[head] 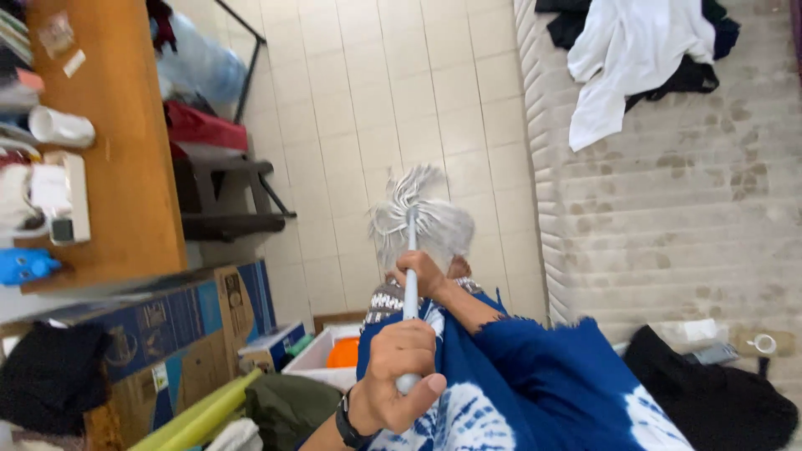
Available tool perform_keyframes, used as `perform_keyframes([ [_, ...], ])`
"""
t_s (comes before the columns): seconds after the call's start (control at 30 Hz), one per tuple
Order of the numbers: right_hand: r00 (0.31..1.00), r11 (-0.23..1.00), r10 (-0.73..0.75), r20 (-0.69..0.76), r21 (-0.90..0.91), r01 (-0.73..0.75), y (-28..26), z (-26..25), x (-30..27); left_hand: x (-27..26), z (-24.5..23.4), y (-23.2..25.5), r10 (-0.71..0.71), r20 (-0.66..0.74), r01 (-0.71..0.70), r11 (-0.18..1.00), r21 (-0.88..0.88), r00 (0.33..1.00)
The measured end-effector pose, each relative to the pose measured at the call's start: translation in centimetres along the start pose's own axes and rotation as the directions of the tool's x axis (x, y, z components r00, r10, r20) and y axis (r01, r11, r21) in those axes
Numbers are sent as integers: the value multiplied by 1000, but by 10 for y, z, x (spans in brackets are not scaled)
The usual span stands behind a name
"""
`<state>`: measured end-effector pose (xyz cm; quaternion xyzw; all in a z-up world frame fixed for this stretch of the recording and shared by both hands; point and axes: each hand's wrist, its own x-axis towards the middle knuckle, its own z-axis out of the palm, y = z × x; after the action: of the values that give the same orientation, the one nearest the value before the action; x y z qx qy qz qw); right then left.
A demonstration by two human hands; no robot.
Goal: The person mops a tiled floor using a white string mop. They move the mop back and forth across the room, covering areas near a desk, a mattress, and a window.
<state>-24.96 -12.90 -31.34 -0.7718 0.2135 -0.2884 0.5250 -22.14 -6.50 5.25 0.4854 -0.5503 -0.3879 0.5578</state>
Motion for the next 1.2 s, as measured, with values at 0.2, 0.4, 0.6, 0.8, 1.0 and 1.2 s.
perform_keyframes([
  [0.2, 991, 959, -88, -100, -279, 57, 91, -49, 14, 23, -5, -35, 143, 128, -135, 989, -67, 981],
  [0.4, 919, 959, 143, -368, -179, -221, 74, -101, 25, 37, 7, -75, 116, 274, -109, 993, -42, 955],
  [0.6, 780, 907, 138, -610, -238, -347, 51, -69, -16, 86, -18, -31, 128, 455, -51, 983, -177, 881],
  [0.8, 748, 922, 71, -660, -243, -302, 31, -66, 10, 129, -46, -33, 57, 511, 105, 954, -282, 858],
  [1.0, 643, 867, 30, -765, -300, -398, 88, -78, 119, 193, -95, -62, 156, 640, 15, 967, -254, 753],
  [1.2, 561, 910, 89, -823, -161, -382, 56, -112, 201, 242, -147, -115, 48, 871, 115, 986, -119, 489],
])
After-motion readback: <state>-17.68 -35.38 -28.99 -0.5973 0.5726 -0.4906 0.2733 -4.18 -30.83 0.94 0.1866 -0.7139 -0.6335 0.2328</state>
